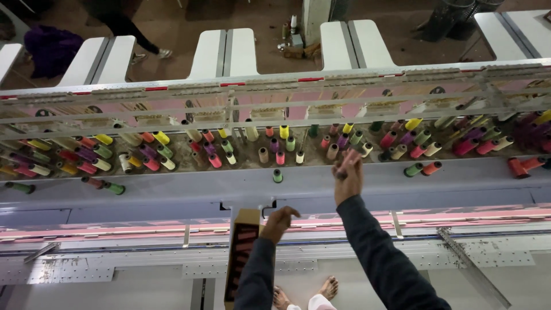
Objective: Placing individual thread spools onto the spindles of an industrial embroidery machine.
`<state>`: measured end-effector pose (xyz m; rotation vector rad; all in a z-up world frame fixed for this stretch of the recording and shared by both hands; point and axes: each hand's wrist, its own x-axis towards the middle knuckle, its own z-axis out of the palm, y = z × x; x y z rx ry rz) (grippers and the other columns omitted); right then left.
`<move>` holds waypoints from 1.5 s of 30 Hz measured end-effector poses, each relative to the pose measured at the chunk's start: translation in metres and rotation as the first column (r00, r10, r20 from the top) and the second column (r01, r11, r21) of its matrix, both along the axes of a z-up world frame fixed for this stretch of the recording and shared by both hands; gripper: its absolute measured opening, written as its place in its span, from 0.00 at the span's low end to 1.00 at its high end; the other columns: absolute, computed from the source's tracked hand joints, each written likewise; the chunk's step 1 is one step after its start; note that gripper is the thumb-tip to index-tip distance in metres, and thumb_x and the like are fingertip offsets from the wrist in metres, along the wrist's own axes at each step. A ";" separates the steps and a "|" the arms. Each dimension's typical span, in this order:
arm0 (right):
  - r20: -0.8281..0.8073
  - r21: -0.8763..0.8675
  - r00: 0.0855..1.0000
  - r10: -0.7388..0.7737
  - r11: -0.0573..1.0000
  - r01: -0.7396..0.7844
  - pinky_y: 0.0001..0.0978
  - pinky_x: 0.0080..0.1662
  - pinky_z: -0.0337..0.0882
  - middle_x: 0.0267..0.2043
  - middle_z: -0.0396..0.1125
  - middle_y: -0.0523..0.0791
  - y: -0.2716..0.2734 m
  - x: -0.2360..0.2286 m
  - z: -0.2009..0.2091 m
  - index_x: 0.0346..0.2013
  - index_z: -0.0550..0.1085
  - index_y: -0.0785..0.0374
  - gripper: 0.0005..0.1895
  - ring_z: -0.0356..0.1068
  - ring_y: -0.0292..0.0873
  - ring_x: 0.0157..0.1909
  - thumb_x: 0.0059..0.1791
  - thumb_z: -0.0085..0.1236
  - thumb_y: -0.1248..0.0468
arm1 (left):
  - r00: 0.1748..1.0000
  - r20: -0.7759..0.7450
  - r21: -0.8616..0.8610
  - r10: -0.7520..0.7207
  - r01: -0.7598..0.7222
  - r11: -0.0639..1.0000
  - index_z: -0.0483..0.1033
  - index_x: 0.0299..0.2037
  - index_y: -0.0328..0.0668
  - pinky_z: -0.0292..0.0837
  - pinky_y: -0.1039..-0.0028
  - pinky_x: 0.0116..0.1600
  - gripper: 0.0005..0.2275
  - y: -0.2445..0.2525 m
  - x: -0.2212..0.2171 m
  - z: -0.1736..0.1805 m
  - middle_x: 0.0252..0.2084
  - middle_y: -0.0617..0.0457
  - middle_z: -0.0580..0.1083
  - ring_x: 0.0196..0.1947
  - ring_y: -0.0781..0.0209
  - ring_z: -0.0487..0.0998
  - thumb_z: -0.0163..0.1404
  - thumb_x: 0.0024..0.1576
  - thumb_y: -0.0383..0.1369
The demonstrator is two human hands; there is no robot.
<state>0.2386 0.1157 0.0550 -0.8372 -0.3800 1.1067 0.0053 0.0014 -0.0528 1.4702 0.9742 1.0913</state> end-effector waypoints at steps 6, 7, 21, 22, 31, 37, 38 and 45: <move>-0.205 -0.101 0.976 -0.067 0.994 0.047 0.25 0.34 0.75 0.45 0.74 0.41 0.019 0.048 -0.010 0.57 0.72 0.43 0.15 0.72 0.40 0.32 0.55 0.54 0.59 | 0.978 0.027 -0.379 0.209 -0.183 0.907 0.80 0.40 0.37 0.60 0.75 0.23 0.19 -0.003 -0.064 -0.017 0.17 0.56 0.65 0.15 0.69 0.61 0.35 0.71 0.36; -0.183 -0.135 0.981 -0.067 0.990 0.042 0.20 0.29 0.69 0.43 0.73 0.40 0.019 0.052 -0.012 0.57 0.72 0.44 0.15 0.70 0.38 0.31 0.55 0.55 0.57 | 0.971 0.025 -0.449 0.239 -0.203 0.870 0.80 0.41 0.36 0.58 0.77 0.23 0.19 -0.004 -0.067 -0.018 0.18 0.55 0.64 0.15 0.69 0.60 0.35 0.71 0.36; 0.211 -0.258 0.915 0.344 0.922 -0.288 0.23 0.18 0.56 0.31 0.69 0.50 -0.009 -0.024 0.033 0.64 0.73 0.49 0.26 0.63 0.41 0.22 0.51 0.52 0.67 | 0.969 -0.145 0.010 0.198 -0.199 0.980 0.73 0.62 0.36 0.81 0.50 0.44 0.19 0.038 0.001 -0.044 0.52 0.31 0.75 0.43 0.31 0.80 0.51 0.59 0.22; 0.236 -0.223 0.900 0.366 0.922 -0.316 0.22 0.21 0.61 0.44 0.69 0.49 -0.012 -0.035 0.041 0.66 0.70 0.51 0.25 0.64 0.39 0.24 0.52 0.51 0.67 | 0.978 -0.094 -0.051 0.185 -0.190 0.980 0.69 0.63 0.37 0.78 0.63 0.36 0.18 0.045 0.010 -0.036 0.51 0.38 0.78 0.35 0.46 0.79 0.51 0.63 0.28; 0.313 -0.290 0.835 0.453 0.882 -0.370 0.23 0.19 0.65 0.55 0.73 0.45 0.017 -0.073 -0.025 0.61 0.73 0.54 0.21 0.69 0.42 0.21 0.52 0.59 0.65 | 0.909 -0.231 -0.083 0.346 -0.372 0.924 0.75 0.57 0.50 0.81 0.67 0.40 0.12 0.103 0.000 -0.054 0.53 0.51 0.78 0.40 0.55 0.82 0.52 0.64 0.31; 0.471 -0.383 0.667 0.578 0.814 -0.435 0.39 0.23 0.74 0.48 0.75 0.51 0.043 -0.087 -0.044 0.48 0.82 0.59 0.12 0.74 0.46 0.21 0.49 0.65 0.64 | 0.886 -0.377 -0.314 0.269 -0.395 0.863 0.69 0.65 0.56 0.75 0.51 0.63 0.14 0.180 -0.058 -0.069 0.64 0.47 0.69 0.60 0.43 0.74 0.44 0.69 0.35; 0.491 -0.409 0.653 0.577 0.814 -0.411 0.42 0.23 0.74 0.47 0.75 0.54 0.050 -0.091 -0.050 0.48 0.80 0.63 0.11 0.73 0.48 0.21 0.51 0.61 0.66 | 0.872 -0.409 -0.214 0.270 -0.379 0.900 0.69 0.64 0.48 0.71 0.45 0.68 0.15 0.192 -0.064 -0.073 0.66 0.40 0.67 0.65 0.37 0.69 0.43 0.68 0.34; 0.587 -0.504 0.552 0.592 0.801 -0.323 0.35 0.31 0.76 0.30 0.78 0.44 0.087 -0.119 -0.109 0.45 0.78 0.54 0.14 0.79 0.44 0.23 0.46 0.68 0.58 | 0.720 -0.693 -0.169 0.010 -0.176 0.970 0.67 0.64 0.25 0.65 0.42 0.71 0.19 0.295 -0.078 -0.121 0.64 0.25 0.67 0.63 0.28 0.68 0.39 0.65 0.31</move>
